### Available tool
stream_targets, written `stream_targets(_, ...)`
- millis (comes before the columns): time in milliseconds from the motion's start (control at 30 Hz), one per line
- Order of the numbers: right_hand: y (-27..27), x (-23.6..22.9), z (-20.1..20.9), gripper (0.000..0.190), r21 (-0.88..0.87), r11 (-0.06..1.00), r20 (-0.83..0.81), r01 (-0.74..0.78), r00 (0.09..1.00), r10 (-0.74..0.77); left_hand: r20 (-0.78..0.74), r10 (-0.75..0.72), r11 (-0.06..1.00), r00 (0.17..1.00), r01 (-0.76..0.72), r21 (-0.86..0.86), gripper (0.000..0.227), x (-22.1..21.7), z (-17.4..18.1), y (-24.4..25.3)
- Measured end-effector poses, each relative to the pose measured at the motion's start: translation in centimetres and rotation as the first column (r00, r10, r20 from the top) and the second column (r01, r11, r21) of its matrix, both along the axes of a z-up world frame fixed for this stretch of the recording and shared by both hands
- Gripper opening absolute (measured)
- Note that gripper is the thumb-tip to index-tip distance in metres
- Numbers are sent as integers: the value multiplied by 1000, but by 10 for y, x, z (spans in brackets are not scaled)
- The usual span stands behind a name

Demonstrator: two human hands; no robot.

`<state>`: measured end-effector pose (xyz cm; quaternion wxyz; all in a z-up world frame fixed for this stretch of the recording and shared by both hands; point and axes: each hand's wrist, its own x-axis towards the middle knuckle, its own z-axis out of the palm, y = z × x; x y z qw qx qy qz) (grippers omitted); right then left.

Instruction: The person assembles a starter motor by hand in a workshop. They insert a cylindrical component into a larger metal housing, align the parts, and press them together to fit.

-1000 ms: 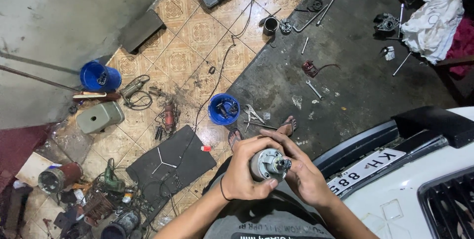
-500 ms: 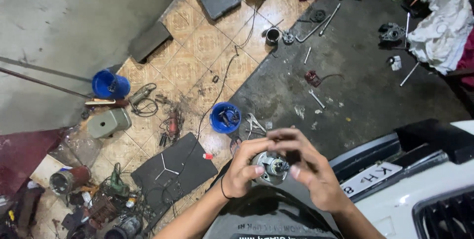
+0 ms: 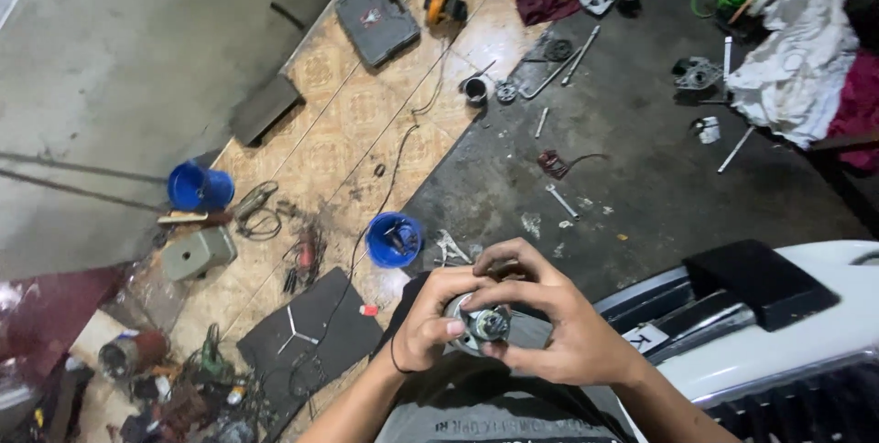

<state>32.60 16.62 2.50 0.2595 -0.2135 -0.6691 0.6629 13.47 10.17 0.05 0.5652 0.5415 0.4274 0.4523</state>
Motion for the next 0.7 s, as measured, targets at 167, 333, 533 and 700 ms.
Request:
stream_targets(167,23,41,-2,30,-8,1000,8,6,1000,-6,61,-47,999,997,45,30,72,40,-5,29)
stream_targets(333,34,71,-2,25,9,997,-54,76,996,-75,90,-148,989,985,147,15,66,64,-18,51)
stream_targets(533,51,91,6,34,180,971,107,159,978,-180,168,-272,958,948,283,-44,59,76,-23,88)
stream_targets(700,75,105,17,27,356,923,117,147,973,-200,264,-367,921,892,388,-29,61,90,-27,125)
